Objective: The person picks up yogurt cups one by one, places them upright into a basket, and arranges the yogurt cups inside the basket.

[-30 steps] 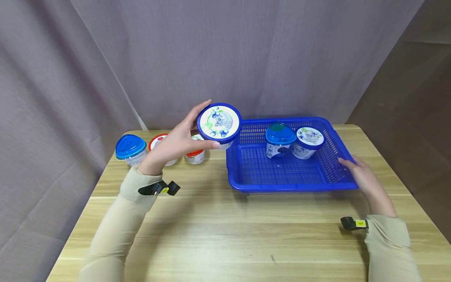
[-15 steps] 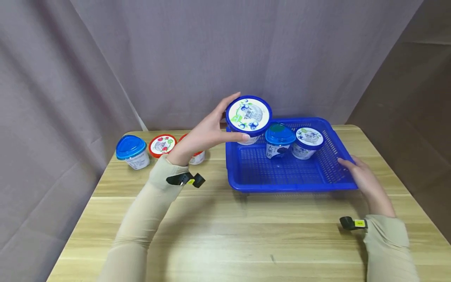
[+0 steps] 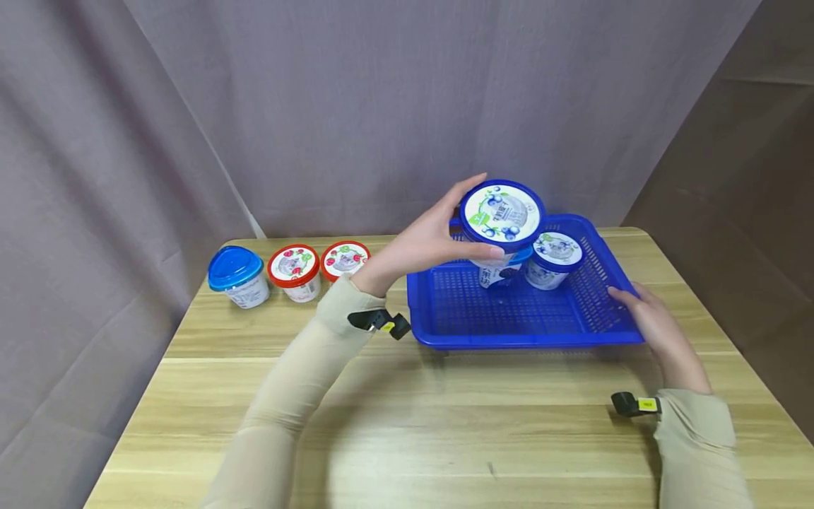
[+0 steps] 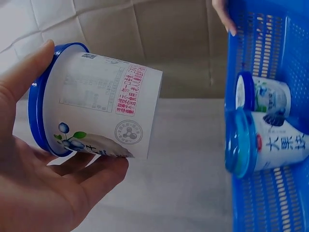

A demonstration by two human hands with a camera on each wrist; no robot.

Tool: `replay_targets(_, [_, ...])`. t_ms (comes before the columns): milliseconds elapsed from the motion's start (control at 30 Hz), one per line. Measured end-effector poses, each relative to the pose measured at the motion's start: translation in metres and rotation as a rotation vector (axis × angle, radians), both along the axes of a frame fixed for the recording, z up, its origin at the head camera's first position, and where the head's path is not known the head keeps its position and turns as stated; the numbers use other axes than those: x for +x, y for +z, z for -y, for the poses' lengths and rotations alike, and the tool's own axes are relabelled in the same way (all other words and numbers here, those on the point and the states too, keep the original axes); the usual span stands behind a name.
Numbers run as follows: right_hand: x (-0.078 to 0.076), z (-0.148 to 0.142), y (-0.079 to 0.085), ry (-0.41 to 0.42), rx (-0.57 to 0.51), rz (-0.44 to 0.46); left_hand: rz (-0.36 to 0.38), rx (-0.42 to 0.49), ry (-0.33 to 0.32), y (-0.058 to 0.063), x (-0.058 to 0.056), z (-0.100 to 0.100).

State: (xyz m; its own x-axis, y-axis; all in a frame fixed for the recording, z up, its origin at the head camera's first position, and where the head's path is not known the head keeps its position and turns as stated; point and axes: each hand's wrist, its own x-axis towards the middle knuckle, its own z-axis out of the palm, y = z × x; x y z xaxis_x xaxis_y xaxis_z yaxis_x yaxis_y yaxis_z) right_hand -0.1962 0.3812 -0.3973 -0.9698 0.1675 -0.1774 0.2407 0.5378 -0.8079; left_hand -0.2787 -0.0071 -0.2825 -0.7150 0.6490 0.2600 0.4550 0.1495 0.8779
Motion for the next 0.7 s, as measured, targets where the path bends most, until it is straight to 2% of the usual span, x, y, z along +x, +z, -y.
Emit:
replay_targets(133, [0.000,0.000,0.000,-0.003,-0.006,-0.001,0.022,-0.003,-0.020,-0.004,-0.001,-0.014])
replay_targets(333, [-0.001,0.001,0.000,0.005,-0.009,-0.013,0.009,-0.070,-0.011,-0.013,-0.003,-0.032])
replay_targets(700, [-0.001,0.004,0.001,0.016,0.017,0.026,0.026,-0.132,-0.030,-0.031,-0.010,-0.065])
